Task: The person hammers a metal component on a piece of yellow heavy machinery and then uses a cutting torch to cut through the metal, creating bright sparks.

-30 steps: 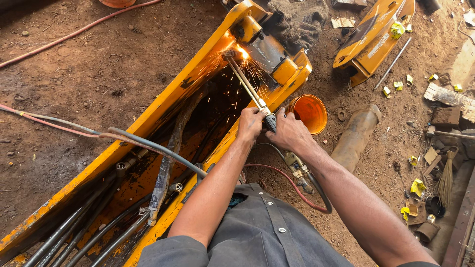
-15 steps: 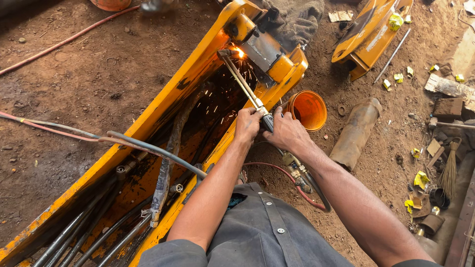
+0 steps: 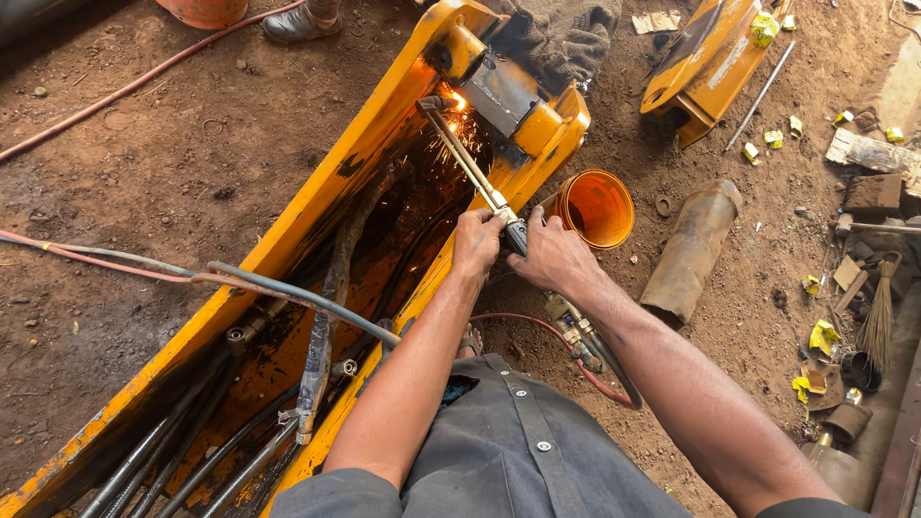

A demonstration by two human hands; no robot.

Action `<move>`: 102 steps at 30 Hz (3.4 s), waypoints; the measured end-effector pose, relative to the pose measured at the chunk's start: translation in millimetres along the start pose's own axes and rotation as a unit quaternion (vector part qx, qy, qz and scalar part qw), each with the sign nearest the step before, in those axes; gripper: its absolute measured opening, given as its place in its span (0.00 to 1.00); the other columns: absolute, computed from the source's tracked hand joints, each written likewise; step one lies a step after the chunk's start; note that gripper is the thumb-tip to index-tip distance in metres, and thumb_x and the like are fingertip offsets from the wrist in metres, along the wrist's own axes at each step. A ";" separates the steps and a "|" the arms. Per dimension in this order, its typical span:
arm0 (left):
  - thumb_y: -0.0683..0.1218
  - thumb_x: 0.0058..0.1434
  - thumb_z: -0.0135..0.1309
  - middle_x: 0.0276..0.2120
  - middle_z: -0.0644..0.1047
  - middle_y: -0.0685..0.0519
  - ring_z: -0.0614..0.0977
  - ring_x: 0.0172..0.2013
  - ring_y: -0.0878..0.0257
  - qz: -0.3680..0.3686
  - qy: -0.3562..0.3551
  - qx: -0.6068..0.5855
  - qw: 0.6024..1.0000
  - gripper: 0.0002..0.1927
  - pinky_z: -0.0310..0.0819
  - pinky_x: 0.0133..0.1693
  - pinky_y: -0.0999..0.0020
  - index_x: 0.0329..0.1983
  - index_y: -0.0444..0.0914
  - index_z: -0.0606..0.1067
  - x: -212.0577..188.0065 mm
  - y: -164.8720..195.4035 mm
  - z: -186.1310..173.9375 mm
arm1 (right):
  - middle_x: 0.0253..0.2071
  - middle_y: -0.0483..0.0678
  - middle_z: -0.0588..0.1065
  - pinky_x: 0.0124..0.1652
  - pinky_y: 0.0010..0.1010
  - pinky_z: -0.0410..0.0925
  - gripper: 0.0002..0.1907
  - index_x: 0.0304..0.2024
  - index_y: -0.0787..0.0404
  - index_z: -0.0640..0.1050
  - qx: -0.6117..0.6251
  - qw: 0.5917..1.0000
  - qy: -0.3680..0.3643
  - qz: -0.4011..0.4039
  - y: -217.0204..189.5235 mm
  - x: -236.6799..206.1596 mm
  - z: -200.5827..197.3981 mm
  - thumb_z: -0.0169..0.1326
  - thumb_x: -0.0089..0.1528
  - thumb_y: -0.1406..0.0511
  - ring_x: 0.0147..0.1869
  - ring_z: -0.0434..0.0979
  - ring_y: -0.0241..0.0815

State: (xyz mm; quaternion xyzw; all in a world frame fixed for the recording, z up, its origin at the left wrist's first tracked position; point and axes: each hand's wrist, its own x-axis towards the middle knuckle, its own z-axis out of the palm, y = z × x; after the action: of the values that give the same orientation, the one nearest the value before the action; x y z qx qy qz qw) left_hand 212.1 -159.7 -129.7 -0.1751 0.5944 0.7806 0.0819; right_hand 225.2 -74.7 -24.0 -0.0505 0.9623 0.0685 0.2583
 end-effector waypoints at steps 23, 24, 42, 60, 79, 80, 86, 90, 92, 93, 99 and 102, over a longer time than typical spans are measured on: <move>0.43 0.65 0.55 0.28 0.83 0.46 0.82 0.24 0.63 -0.032 -0.033 -0.015 0.999 0.12 0.78 0.26 0.66 0.40 0.27 0.81 -3.8 2.4 -2.2 | 0.53 0.73 0.70 0.41 0.44 0.80 0.52 0.73 0.77 0.49 -0.002 1.000 -0.004 0.002 0.6 -1.7 0.9 0.57 0.61 0.51 0.47 0.82 0.64; 0.43 0.65 0.55 0.28 0.83 0.47 0.82 0.24 0.63 -0.030 -0.033 -0.012 0.999 0.11 0.78 0.26 0.66 0.40 0.28 0.81 -3.5 1.6 -2.5 | 0.53 0.73 0.70 0.42 0.44 0.80 0.52 0.73 0.77 0.49 -0.003 1.000 -0.004 0.002 0.7 -1.8 1.1 0.57 0.61 0.51 0.47 0.82 0.64; 0.43 0.65 0.56 0.27 0.82 0.48 0.80 0.25 0.65 -0.009 -0.030 -0.041 0.999 0.12 0.76 0.27 0.67 0.38 0.27 0.82 -3.9 -1.1 -2.6 | 0.51 0.72 0.70 0.41 0.44 0.80 0.51 0.73 0.76 0.50 0.006 1.000 -0.015 0.010 0.1 -2.3 1.5 0.56 0.61 0.51 0.46 0.82 0.62; 0.44 0.64 0.57 0.27 0.83 0.49 0.80 0.25 0.66 -0.003 -0.011 0.005 1.000 0.13 0.74 0.29 0.67 0.38 0.27 0.82 -2.5 -1.0 -4.0 | 0.51 0.70 0.71 0.39 0.44 0.80 0.50 0.73 0.74 0.50 0.008 1.000 -0.024 0.014 -0.6 -1.6 -1.4 0.56 0.61 0.51 0.45 0.83 0.61; 0.43 0.64 0.57 0.26 0.82 0.49 0.79 0.24 0.66 -0.014 -0.030 -0.039 0.999 0.12 0.74 0.27 0.68 0.37 0.26 0.82 -3.1 1.0 -3.2 | 0.52 0.71 0.70 0.42 0.46 0.79 0.51 0.73 0.75 0.50 0.008 1.000 -0.007 0.003 0.8 -3.3 -0.8 0.57 0.61 0.50 0.47 0.82 0.64; 0.43 0.64 0.56 0.26 0.82 0.49 0.79 0.24 0.66 -0.015 -0.030 -0.041 0.999 0.12 0.74 0.27 0.68 0.37 0.26 0.82 -3.1 1.1 -3.7 | 0.52 0.71 0.70 0.42 0.46 0.79 0.52 0.73 0.75 0.50 0.008 1.000 -0.005 0.003 0.4 -3.2 -1.1 0.58 0.61 0.50 0.47 0.82 0.64; 0.44 0.64 0.56 0.26 0.82 0.50 0.79 0.25 0.67 -0.005 -0.026 -0.023 0.999 0.12 0.73 0.29 0.68 0.37 0.27 0.82 -4.3 3.5 -5.6 | 0.52 0.71 0.70 0.40 0.45 0.80 0.51 0.73 0.75 0.49 0.006 1.000 -0.013 0.006 -0.9 -2.6 -2.4 0.57 0.61 0.51 0.45 0.82 0.63; 0.44 0.64 0.57 0.26 0.82 0.50 0.79 0.25 0.67 0.001 -0.027 -0.026 0.999 0.12 0.74 0.29 0.68 0.37 0.27 0.82 -4.5 4.7 -5.4 | 0.52 0.72 0.70 0.40 0.45 0.80 0.51 0.73 0.75 0.49 0.012 1.000 -0.013 0.008 -0.2 -2.8 -1.5 0.56 0.62 0.51 0.45 0.83 0.64; 0.43 0.64 0.56 0.26 0.82 0.49 0.79 0.25 0.66 -0.012 -0.035 -0.038 0.999 0.12 0.74 0.28 0.68 0.37 0.27 0.82 -5.4 4.2 -4.9 | 0.52 0.73 0.70 0.40 0.45 0.80 0.51 0.73 0.76 0.50 0.014 1.000 -0.004 0.002 0.8 -3.7 -0.6 0.57 0.61 0.51 0.45 0.82 0.65; 0.43 0.64 0.56 0.26 0.82 0.49 0.80 0.24 0.66 -0.018 -0.039 -0.044 0.998 0.12 0.74 0.28 0.67 0.37 0.27 0.82 -5.6 4.0 -4.4 | 0.52 0.73 0.70 0.40 0.45 0.80 0.51 0.73 0.76 0.50 0.014 1.000 -0.005 0.004 1.3 -3.8 -0.3 0.56 0.61 0.51 0.45 0.82 0.65; 0.44 0.65 0.56 0.26 0.82 0.49 0.79 0.25 0.67 0.000 -0.040 -0.036 0.999 0.13 0.73 0.29 0.68 0.37 0.27 0.82 -6.3 2.6 -3.2 | 0.52 0.73 0.70 0.40 0.46 0.80 0.51 0.73 0.75 0.50 0.015 1.000 -0.011 0.012 1.5 -4.9 1.3 0.56 0.61 0.51 0.46 0.82 0.65; 0.44 0.64 0.57 0.26 0.82 0.49 0.79 0.25 0.67 0.002 -0.034 -0.018 0.999 0.13 0.74 0.29 0.68 0.37 0.27 0.82 -6.4 2.7 -3.8 | 0.52 0.72 0.70 0.40 0.46 0.80 0.50 0.73 0.74 0.50 0.014 0.999 -0.022 0.020 0.8 -5.1 1.5 0.56 0.62 0.51 0.46 0.82 0.64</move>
State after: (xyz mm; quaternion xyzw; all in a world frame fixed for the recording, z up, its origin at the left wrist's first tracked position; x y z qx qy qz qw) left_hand 217.8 -163.6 -125.8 -0.1486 0.5773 0.7970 0.0976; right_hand 230.2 -73.4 -22.6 -0.0262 0.9580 0.0615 0.2789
